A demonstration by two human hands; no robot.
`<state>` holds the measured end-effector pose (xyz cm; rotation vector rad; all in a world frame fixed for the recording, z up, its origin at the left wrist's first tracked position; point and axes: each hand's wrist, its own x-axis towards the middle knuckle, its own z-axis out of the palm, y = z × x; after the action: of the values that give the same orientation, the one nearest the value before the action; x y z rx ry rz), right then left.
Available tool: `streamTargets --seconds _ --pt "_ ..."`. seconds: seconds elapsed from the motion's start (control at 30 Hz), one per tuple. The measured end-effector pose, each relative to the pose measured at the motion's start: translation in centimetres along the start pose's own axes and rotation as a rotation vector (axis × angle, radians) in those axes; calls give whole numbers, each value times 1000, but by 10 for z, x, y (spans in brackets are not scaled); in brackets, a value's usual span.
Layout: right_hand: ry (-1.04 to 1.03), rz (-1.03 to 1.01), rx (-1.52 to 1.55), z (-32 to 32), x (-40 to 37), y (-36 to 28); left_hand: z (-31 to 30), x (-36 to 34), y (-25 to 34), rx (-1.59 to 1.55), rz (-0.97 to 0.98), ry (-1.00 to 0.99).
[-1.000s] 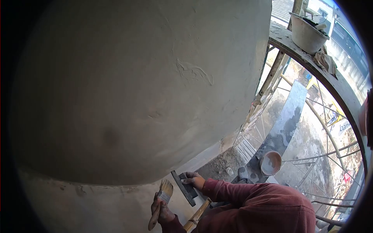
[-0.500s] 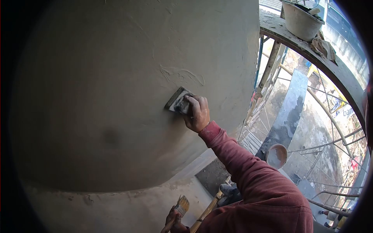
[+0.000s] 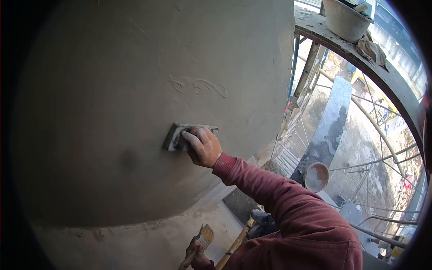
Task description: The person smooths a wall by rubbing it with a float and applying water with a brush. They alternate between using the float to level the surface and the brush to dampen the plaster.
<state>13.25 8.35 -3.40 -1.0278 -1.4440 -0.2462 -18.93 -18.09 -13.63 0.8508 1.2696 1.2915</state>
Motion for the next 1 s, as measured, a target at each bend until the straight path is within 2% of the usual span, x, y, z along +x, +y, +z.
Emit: streamTargets --seconds 0.07,0.1,0.17,0.2,0.27,0.3,0.37,0.4,0.47,0.53,0.6,0.67,0.7,0.77,0.8,0.87,0.93,1.0 --pt "60 -34 46 -12 51 -15 14 -5 5 93 141 64" --pt "58 -25 53 -13 42 -12 10 -9 7 101 139 71" --pt "162 123 -4 -12 28 4 8 -2 8 43 160 -38" --pt "163 101 1 -5 24 6 8 1 7 26 176 -36" --pt "115 47 16 -5 22 -8 5 0 13 14 -46 -4" --pt "109 5 43 3 24 -8 6 -6 11 19 -63 -3" --pt "98 -12 61 -14 63 -19 23 -17 12 81 155 138" --pt "101 -49 86 -16 73 -20 20 -21 11 84 147 148" --pt "128 -61 57 -9 57 -7 14 -16 12 45 112 72" --pt "136 102 -9 -5 35 -8 11 -15 12 13 136 16" --pt "130 100 2 1 34 -10 9 -11 10 -5 145 -46" --pt "167 5 81 -6 70 -26 20 -17 14 82 232 77" --pt "207 -30 94 -11 91 -29 24 -22 16 89 212 83" --pt "201 27 50 -13 78 -22 30 -21 25 84 151 177" --pt "210 59 8 -12 75 -15 22 -17 23 77 169 177" --pt "196 71 -18 -6 53 -9 8 -12 14 70 171 23" --pt "185 117 5 -2 43 -10 8 -8 13 59 212 16" --pt "191 81 29 -8 75 -24 18 -19 19 63 204 12"
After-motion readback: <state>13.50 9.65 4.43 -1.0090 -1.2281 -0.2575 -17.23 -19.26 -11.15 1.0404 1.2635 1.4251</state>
